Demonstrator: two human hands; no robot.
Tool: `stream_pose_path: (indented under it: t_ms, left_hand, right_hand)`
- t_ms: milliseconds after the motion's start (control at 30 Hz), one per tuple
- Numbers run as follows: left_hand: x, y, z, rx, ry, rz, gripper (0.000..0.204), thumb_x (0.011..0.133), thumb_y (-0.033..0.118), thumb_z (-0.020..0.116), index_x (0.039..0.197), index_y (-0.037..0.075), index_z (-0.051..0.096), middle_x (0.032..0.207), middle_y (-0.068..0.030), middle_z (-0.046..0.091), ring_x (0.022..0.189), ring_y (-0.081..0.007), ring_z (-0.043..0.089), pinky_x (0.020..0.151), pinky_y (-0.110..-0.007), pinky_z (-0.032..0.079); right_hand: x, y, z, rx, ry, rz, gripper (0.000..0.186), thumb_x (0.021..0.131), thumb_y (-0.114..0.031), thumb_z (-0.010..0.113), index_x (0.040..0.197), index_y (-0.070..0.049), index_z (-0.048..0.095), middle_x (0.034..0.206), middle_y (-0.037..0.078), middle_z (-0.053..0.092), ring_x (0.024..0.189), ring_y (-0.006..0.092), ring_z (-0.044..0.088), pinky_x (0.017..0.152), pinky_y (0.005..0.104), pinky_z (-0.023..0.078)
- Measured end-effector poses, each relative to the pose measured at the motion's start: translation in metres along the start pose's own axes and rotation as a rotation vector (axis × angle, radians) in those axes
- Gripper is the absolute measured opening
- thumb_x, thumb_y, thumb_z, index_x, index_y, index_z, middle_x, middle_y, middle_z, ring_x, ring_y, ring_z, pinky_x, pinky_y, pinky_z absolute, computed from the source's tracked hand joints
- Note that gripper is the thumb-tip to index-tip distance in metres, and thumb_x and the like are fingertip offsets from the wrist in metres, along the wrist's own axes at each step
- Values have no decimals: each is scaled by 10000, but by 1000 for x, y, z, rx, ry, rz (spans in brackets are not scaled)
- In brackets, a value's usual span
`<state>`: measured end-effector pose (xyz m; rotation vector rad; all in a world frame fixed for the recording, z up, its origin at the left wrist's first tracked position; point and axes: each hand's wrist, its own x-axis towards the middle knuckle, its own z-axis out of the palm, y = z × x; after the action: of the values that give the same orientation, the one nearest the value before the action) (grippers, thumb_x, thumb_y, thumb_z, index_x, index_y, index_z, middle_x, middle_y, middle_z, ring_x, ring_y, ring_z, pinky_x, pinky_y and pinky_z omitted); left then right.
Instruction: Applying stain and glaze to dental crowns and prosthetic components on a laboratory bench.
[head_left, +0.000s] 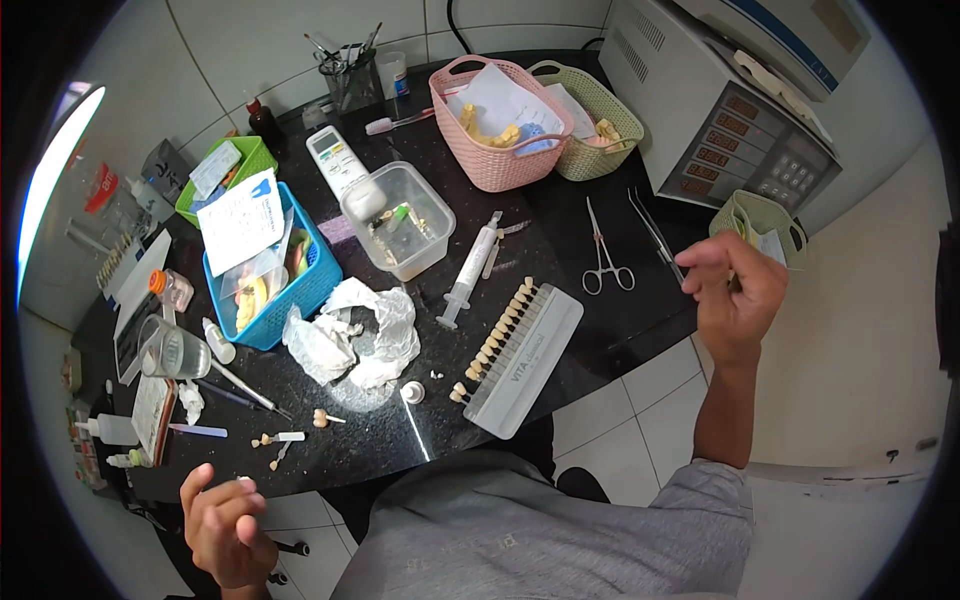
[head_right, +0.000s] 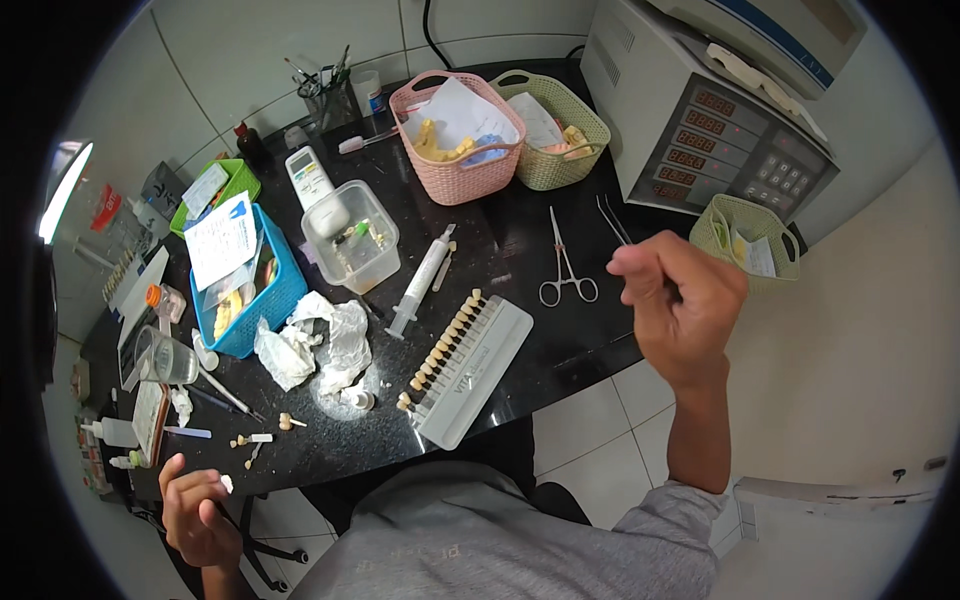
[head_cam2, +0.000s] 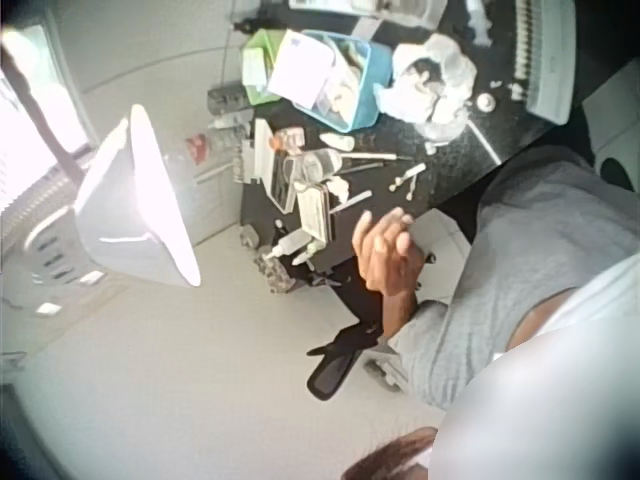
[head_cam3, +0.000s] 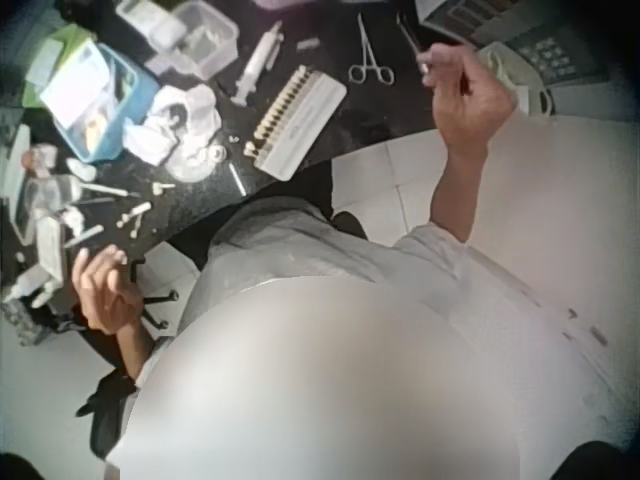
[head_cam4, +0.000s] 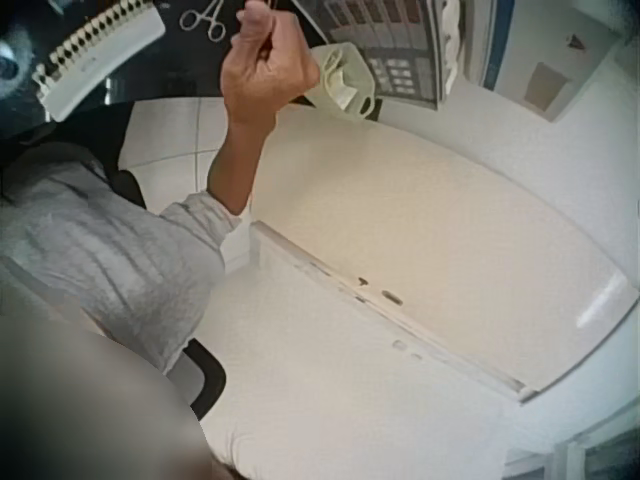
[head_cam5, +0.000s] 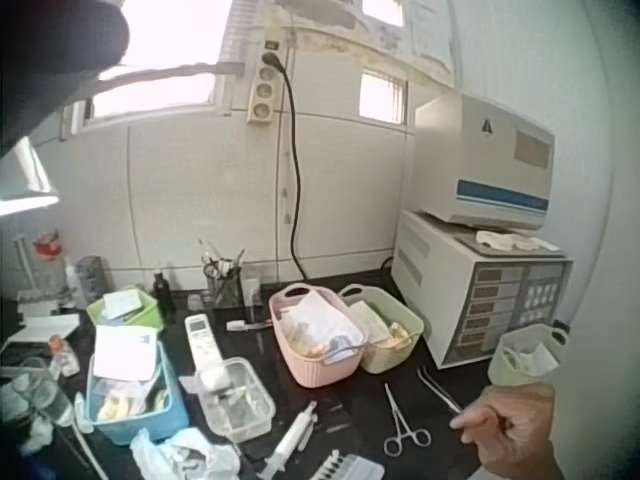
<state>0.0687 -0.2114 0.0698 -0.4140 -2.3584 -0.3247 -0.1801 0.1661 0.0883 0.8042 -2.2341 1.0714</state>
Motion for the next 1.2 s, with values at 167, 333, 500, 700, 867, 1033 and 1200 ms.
stream_pose_path:
  t_ms: [167,333,500,700,867,1033,1200]
  left_hand:
    - [-25,1,31,196,479,-400,470,945,12,416,1380,-68,257,1217,-276,524,1122,-365,557,1007,-463,446]
    - [-33,9,60,329,615,-469,444,920,0,421,1341,-67,297,1312,-267,444,1217,-356,482,1036,-457,417]
    - [-40,18,77,387,560,-549,475,935,107,470,1342,-37,270,1380,-260,335,1304,-368,376,1090,-500,338]
    - [-44,7,90,310,578,-524,475,974,191,423,1342,-60,259,1436,-258,283,1341,-355,334,1140,-488,246]
    - [-41,-1,96,400,672,-479,490,956,184,401,1311,-118,251,1426,-290,296,1351,-378,315,1148,-504,188]
    - [-34,-4,101,430,680,-374,458,954,167,421,1315,-88,299,1398,-278,360,1329,-374,352,1140,-491,194]
    - [-28,-11,109,431,735,-292,655,958,354,505,1369,-100,271,1411,-257,341,1303,-368,352,1087,-446,262]
  right_hand:
    - [42,25,7,-49,78,14,86,868,-55,645,945,-35,678,776,45,647,548,57,551,486,206,441]
    - [92,33,32,-66,-168,-183,107,836,-60,644,929,-8,656,793,87,631,651,208,628,585,271,494]
    - [129,58,71,-147,-373,-305,114,813,-59,631,909,-1,655,804,129,652,721,278,649,689,339,506]
    - [171,55,79,-310,-397,-397,111,805,-49,603,883,1,664,809,169,661,774,305,652,702,386,499]
    - [183,65,36,-510,-361,-291,145,836,-90,591,911,22,646,819,160,656,768,302,645,708,379,491]
    - [152,95,38,-536,-516,-156,108,775,-116,642,835,-32,674,761,183,648,735,345,646,659,423,493]
    - [85,71,52,-550,-129,-367,121,738,-43,609,838,24,619,863,200,641,856,346,624,794,425,491]
